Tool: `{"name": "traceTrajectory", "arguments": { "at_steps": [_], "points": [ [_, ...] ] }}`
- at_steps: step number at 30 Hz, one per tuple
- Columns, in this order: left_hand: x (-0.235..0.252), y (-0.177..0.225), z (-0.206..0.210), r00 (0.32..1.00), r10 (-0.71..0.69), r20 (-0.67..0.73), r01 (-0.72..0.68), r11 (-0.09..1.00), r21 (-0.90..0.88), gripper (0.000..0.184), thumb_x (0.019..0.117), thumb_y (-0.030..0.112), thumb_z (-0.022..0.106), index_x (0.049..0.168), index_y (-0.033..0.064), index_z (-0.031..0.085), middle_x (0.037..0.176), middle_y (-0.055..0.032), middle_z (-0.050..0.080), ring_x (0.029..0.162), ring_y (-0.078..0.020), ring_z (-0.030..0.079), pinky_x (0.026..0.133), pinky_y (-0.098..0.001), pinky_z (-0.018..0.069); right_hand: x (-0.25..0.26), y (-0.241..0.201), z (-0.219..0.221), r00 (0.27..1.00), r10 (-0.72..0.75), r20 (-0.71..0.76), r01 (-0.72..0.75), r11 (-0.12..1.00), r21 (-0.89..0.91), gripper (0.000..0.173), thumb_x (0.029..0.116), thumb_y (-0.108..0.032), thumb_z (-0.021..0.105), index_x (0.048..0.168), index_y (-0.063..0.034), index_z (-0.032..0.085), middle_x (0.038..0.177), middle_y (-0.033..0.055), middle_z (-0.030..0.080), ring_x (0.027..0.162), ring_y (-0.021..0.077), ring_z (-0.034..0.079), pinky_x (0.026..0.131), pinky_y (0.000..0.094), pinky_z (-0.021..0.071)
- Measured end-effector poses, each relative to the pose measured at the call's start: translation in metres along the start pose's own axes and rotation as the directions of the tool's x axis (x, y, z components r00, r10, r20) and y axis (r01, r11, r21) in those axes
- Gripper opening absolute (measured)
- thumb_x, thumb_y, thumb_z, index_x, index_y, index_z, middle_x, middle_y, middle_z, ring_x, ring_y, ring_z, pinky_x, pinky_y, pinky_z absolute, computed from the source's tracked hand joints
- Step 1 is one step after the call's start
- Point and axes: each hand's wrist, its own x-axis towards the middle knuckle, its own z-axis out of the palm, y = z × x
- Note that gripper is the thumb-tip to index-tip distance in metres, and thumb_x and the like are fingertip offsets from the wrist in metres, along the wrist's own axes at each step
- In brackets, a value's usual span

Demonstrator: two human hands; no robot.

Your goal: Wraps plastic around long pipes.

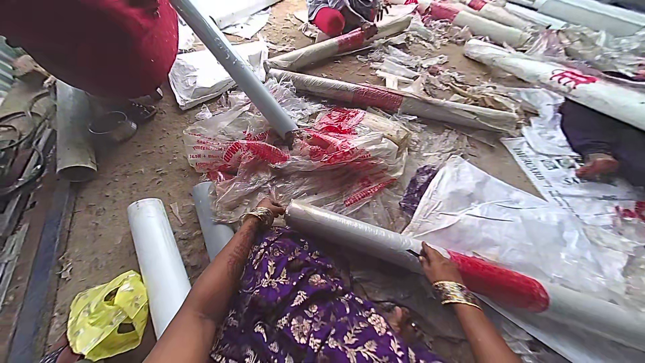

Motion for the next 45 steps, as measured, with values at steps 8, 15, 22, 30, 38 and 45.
{"name": "traceTrajectory", "arguments": {
  "at_steps": [8,15,22,30,38,45],
  "points": [
    [0.004,-0.003,-0.003,0.999,0.048,-0.023,-0.044,0.987,0.156,0.038,0.1008,0.024,0.068,0.127,-0.0034,0.066,0.128,-0.0228,0.066,0.117,-0.0309,0.064,0.108,-0.048,0.0447,-0.002,0.0,0.0,1.0,-0.003,0.004,0.003,1.0,0.003,0.045,0.1049,-0.008,0.054,0.147,0.0062,0.049,0.144,0.0285,0.057,0.131,0.0451,0.058,0.112,0.0594,0.0404],
    [-0.01,0.014,-0.001,0.995,-0.029,-0.098,0.056,0.956,0.289,0.047,0.0986,0.033,0.069,0.129,-0.0037,0.066,0.138,-0.0258,0.061,0.134,-0.0374,0.055,0.115,-0.0552,0.0385,-0.004,0.0,0.001,1.0,-0.014,-0.004,0.014,1.0,0.003,0.043,0.1036,-0.007,0.055,0.144,0.007,0.052,0.143,0.0289,0.058,0.129,0.0452,0.059,0.109,0.0605,0.0423],
    [0.001,0.011,0.004,0.997,-0.052,-0.055,0.064,0.967,0.245,0.05,0.0993,0.034,0.069,0.13,-0.0051,0.063,0.135,-0.0256,0.062,0.129,-0.0354,0.059,0.112,-0.0522,0.0421,-0.005,-0.002,-0.001,1.0,-0.02,0.009,0.02,0.999,-0.025,0.044,0.104,-0.006,0.054,0.145,0.0069,0.05,0.147,0.0285,0.054,0.133,0.0447,0.057,0.111,0.0592,0.0413],
    [-0.007,0.019,0.005,0.994,-0.089,-0.064,0.104,0.953,0.285,0.053,0.0991,0.034,0.069,0.13,-0.0079,0.062,0.138,-0.0273,0.06,0.133,-0.0365,0.056,0.112,-0.0539,0.0414,-0.004,-0.004,-0.001,1.0,-0.006,0.011,0.006,0.999,-0.033,0.043,0.1042,-0.007,0.054,0.145,0.0062,0.051,0.147,0.0277,0.055,0.132,0.0442,0.057,0.11,0.0593,0.0422],
    [-0.021,0.044,0.007,0.988,-0.15,-0.044,0.155,0.898,0.412,0.053,0.1015,0.028,0.064,0.134,-0.0122,0.056,0.144,-0.0283,0.055,0.139,-0.0361,0.051,0.115,-0.0541,0.0389,-0.004,-0.005,-0.001,1.0,0.008,0.024,-0.007,0.999,-0.035,0.043,0.1046,-0.008,0.054,0.145,0.0057,0.051,0.147,0.0275,0.054,0.134,0.0442,0.056,0.111,0.0594,0.0419],
    [-0.014,0.035,0.006,0.992,-0.086,0.094,0.017,0.821,0.571,0.048,0.1107,0.034,0.046,0.13,-0.0057,0.063,0.137,-0.0259,0.06,0.13,-0.0372,0.057,0.111,-0.0581,0.0399,-0.004,-0.004,-0.001,1.0,0.007,0.016,-0.006,0.999,-0.032,0.041,0.1044,-0.007,0.054,0.143,0.0053,0.053,0.147,0.0272,0.055,0.133,0.0441,0.057,0.11,0.0598,0.0423]
  ]
}}
